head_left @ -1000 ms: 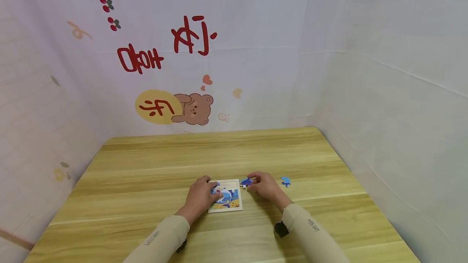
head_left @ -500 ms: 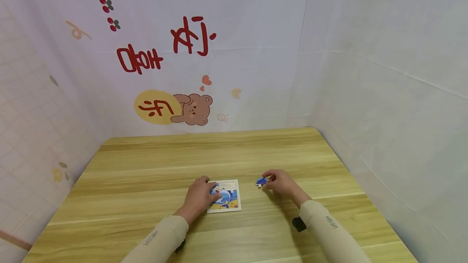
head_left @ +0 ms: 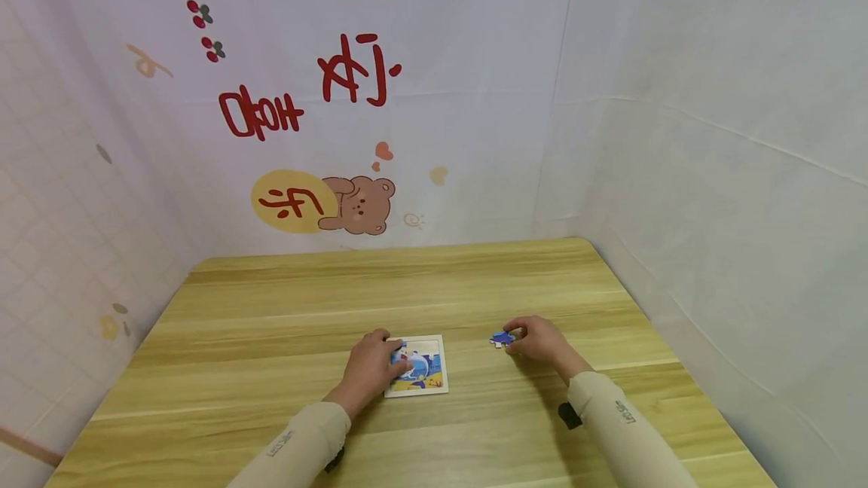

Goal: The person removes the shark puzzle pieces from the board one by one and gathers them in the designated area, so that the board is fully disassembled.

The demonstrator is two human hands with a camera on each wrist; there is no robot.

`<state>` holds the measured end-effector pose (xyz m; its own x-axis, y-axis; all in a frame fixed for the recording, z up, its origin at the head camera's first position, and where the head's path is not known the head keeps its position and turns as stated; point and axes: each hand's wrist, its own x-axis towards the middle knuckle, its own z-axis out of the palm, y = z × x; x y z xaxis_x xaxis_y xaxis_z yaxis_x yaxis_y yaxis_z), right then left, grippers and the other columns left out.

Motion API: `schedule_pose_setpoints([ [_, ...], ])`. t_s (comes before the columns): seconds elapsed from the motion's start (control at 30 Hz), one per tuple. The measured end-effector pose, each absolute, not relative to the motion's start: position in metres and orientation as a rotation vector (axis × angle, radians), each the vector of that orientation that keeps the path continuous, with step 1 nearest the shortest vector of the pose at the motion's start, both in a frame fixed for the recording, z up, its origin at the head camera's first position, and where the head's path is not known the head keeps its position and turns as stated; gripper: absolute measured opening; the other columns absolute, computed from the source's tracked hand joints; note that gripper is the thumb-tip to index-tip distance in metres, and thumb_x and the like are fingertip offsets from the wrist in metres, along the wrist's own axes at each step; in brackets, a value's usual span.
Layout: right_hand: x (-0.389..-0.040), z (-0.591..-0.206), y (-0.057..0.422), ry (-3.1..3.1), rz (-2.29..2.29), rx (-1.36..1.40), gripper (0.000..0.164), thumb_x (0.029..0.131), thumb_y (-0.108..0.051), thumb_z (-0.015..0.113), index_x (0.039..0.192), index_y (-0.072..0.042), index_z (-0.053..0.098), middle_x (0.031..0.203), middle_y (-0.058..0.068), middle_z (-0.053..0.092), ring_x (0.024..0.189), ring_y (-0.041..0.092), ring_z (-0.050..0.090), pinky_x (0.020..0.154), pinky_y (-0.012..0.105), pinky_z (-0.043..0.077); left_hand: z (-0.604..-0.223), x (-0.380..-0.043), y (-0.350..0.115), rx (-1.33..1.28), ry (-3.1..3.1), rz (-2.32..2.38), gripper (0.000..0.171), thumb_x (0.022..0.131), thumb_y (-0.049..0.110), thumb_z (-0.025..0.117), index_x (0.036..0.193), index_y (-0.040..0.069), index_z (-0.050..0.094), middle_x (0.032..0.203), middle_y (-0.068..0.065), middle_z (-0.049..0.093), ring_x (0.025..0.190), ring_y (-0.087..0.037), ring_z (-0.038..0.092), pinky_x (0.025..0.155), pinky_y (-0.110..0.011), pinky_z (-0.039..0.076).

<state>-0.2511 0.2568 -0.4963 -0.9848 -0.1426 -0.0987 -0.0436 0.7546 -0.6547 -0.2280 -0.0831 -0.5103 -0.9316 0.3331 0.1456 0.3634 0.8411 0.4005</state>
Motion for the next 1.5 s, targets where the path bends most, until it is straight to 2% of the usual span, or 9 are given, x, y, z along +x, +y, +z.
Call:
schedule_pose_setpoints([
  [0.23, -0.252, -0.5, 0.251, 2.842, -0.987, -0.179, 0.032, 0.08, -0.009, 0.08, 0.111, -0.006, 0.073, 0.083, 0.002, 0.063, 0.071, 0.017, 0.053, 0.064, 0.033, 0.045, -0.511, -0.224, -0.092, -0.545, -2.947, -0.655, 0.049, 0.086, 0.032, 0.078, 0.122, 0.0, 0.07, 0.124, -0.022, 0.059, 0.114, -0.039, 0.056, 0.096, -0.055, 0.044],
  [0.4, -0.251, -0.5, 0.246, 2.842, -0.957, -0.194, 0.037, 0.08, -0.009, 0.079, 0.116, -0.005, 0.072, 0.085, 0.001, 0.063, 0.073, 0.017, 0.052, 0.066, 0.033, 0.045, -0.511, -0.22, -0.097, -0.543, -2.954, -0.654, 0.047, 0.086, 0.031, 0.078, 0.121, 0.0, 0.07, 0.124, -0.022, 0.059, 0.113, -0.039, 0.056, 0.095, -0.056, 0.044],
  [0.6, -0.25, -0.499, 0.239, 2.844, -0.984, -0.168, 0.043, 0.081, -0.01, 0.078, 0.123, -0.004, 0.069, 0.079, 0.001, 0.059, 0.066, 0.016, 0.051, 0.06, 0.031, 0.043, -0.511, -0.22, -0.099, -0.543, -2.962, -0.669, 0.048, 0.086, 0.032, 0.078, 0.121, 0.0, 0.07, 0.123, -0.022, 0.06, 0.113, -0.039, 0.056, 0.095, -0.055, 0.044],
  [0.73, -0.249, -0.493, 0.228, 2.863, -1.004, -0.165, 0.04, 0.086, -0.015, 0.075, 0.124, -0.004, 0.068, 0.089, 0.004, 0.062, 0.076, 0.019, 0.055, 0.066, 0.036, 0.047, -0.511, -0.223, -0.097, -0.519, -2.981, -0.698, 0.049, 0.086, 0.034, 0.078, 0.121, 0.0, 0.069, 0.124, -0.02, 0.059, 0.114, -0.038, 0.056, 0.097, -0.055, 0.043],
  [0.87, -0.248, -0.489, 0.207, 2.851, -1.075, -0.166, 0.034, 0.089, -0.013, 0.072, 0.122, -0.004, 0.069, 0.095, 0.004, 0.066, 0.084, 0.02, 0.06, 0.073, 0.039, 0.05, -0.511, -0.226, -0.096, -0.519, -2.996, -0.736, 0.052, 0.087, 0.035, 0.077, 0.123, 0.0, 0.067, 0.126, -0.019, 0.058, 0.117, -0.037, 0.054, 0.1, -0.054, 0.042],
  [1.17, -0.247, -0.493, 0.138, 2.765, -1.214, -0.219, 0.03, 0.089, -0.01, 0.072, 0.118, -0.001, 0.071, 0.087, 0.001, 0.064, 0.075, 0.017, 0.054, 0.063, 0.031, 0.047, -0.512, -0.228, -0.112, -0.477, -3.013, -0.772, 0.062, 0.088, 0.04, 0.075, 0.131, -0.004, 0.061, 0.135, -0.024, 0.053, 0.128, -0.041, 0.047, 0.105, -0.055, 0.037],
  [1.5, -0.242, -0.492, 0.083, 2.647, -1.287, -0.287, 0.029, 0.09, -0.011, 0.071, 0.117, 0.0, 0.071, 0.092, 0.004, 0.064, 0.081, 0.018, 0.055, 0.073, 0.035, 0.049, -0.505, -0.227, -0.116, -0.56, -2.989, -0.736, 0.058, 0.09, 0.039, 0.073, 0.132, -0.001, 0.061, 0.134, -0.026, 0.054, 0.126, -0.042, 0.048, 0.103, -0.058, 0.038],
])
